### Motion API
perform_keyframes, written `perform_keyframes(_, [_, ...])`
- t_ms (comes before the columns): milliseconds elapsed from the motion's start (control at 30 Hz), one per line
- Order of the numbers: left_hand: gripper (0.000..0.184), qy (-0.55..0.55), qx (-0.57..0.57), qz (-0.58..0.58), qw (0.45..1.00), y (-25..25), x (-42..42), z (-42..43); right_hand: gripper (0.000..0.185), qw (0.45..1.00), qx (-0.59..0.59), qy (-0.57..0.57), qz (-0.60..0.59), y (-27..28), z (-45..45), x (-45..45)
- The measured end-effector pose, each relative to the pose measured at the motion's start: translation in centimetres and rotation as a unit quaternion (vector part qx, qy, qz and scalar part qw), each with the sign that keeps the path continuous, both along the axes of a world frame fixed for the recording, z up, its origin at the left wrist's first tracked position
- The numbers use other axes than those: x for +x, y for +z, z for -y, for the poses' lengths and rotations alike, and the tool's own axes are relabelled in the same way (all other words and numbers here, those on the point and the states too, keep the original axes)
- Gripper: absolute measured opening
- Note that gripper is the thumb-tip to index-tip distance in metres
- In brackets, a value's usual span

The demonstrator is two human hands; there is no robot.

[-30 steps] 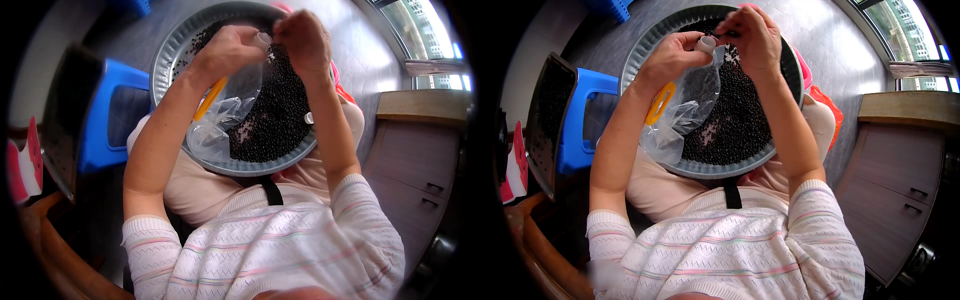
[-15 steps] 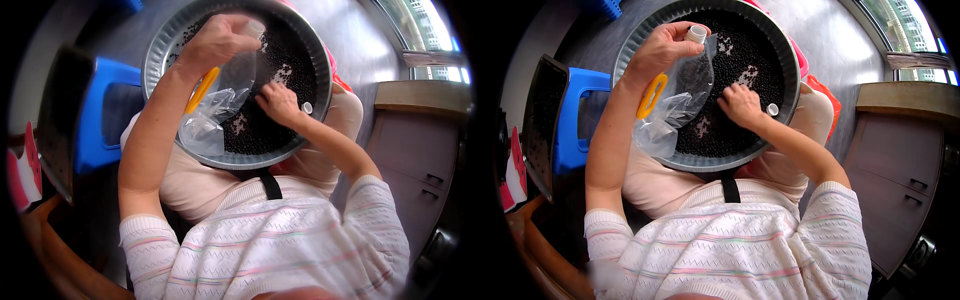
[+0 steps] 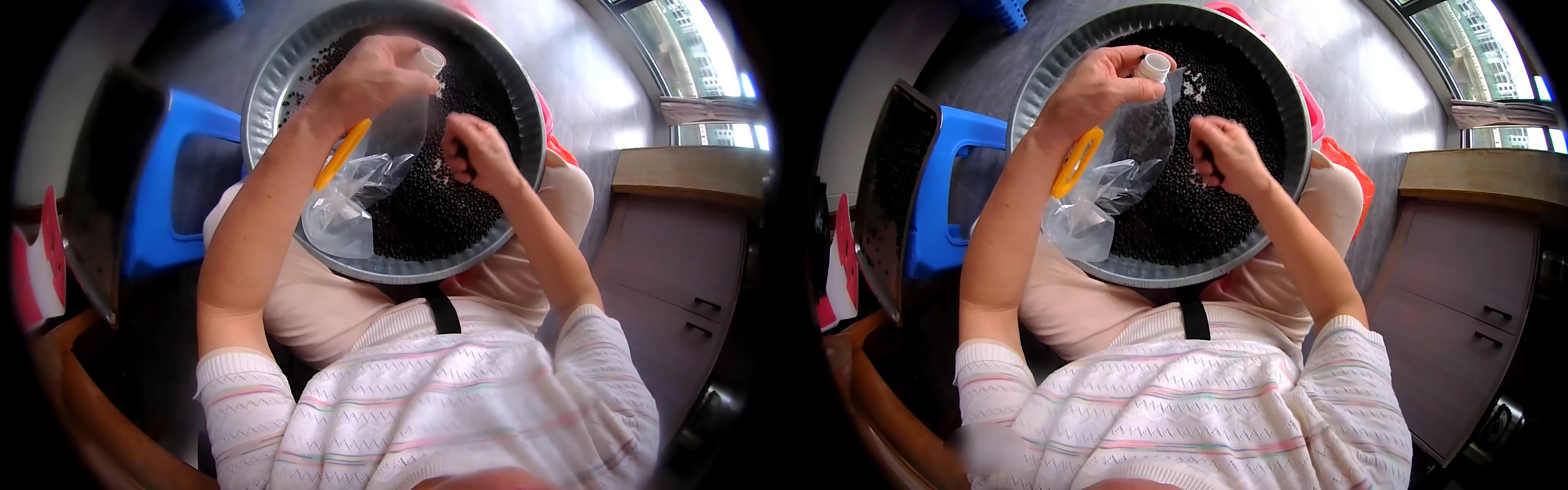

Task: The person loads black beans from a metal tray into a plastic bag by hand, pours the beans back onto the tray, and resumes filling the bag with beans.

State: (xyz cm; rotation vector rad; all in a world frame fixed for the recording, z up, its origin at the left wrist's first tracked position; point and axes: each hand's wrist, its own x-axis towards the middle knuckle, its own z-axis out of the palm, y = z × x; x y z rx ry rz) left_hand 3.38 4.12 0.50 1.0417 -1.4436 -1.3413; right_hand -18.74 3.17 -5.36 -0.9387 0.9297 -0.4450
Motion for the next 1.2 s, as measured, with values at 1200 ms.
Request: perform_keyframes(1200, [0.029,-0.012,0.044,-0.089,0.995,0.0,-0.3,0.1,0.022,0.900,-0.206,-0.200,0.328,8.2,4.4,9.7])
